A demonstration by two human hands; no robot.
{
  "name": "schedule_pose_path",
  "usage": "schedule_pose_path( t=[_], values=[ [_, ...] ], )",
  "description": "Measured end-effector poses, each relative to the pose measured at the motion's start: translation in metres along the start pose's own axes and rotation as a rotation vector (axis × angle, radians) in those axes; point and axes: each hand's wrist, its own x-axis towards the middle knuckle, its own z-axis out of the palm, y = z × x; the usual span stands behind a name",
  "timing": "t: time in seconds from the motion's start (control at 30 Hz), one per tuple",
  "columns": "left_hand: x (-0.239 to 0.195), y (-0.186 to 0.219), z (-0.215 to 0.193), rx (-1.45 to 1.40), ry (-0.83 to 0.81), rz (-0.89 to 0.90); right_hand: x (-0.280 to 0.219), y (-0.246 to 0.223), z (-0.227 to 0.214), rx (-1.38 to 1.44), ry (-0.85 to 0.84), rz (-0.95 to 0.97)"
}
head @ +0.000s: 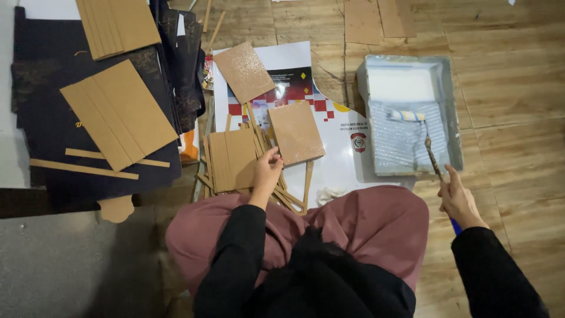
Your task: Applying glue to small cardboard pieces using a paint roller and a tray of glue while sitting on the floor.
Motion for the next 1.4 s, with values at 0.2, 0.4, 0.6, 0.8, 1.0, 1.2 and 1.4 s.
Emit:
schedule_pose_path(
  t=[0.2,0.4,0.6,0.8,1.0,1.2,1.4],
  values=[
    [0.012,-0.010,0.006,0.005,-0.012,-0.052,0.054,0.017,0.060,-0.493,0.579,-0.379],
    [0.021,-0.029,0.010,-0.049,0.049,0.078,0.068,-0.117,0.143,0.209,0.153,-0.429],
    [0.028,-0.034,0.010,-0.058,0.013,0.070,0.089,-0.151,0.190,0.391,-0.065,-0.292],
    [0.033,-0.033,0.012,-0.045,0.004,0.072,0.057,-0.190,0.155,0.516,-0.096,-0.121],
    [0.018,-0.002,-0.003,-0.034,0.044,0.057,0.037,-0.211,0.125,0.707,-0.171,0.005],
    [0.027,-0.004,0.002,-0.153,0.013,0.021,0.053,-0.193,0.138,1.081,-0.278,0.132],
    [0.023,0.014,-0.004,-0.178,0.011,0.001,0.070,-0.186,0.142,1.151,-0.332,0.156]
  ],
)
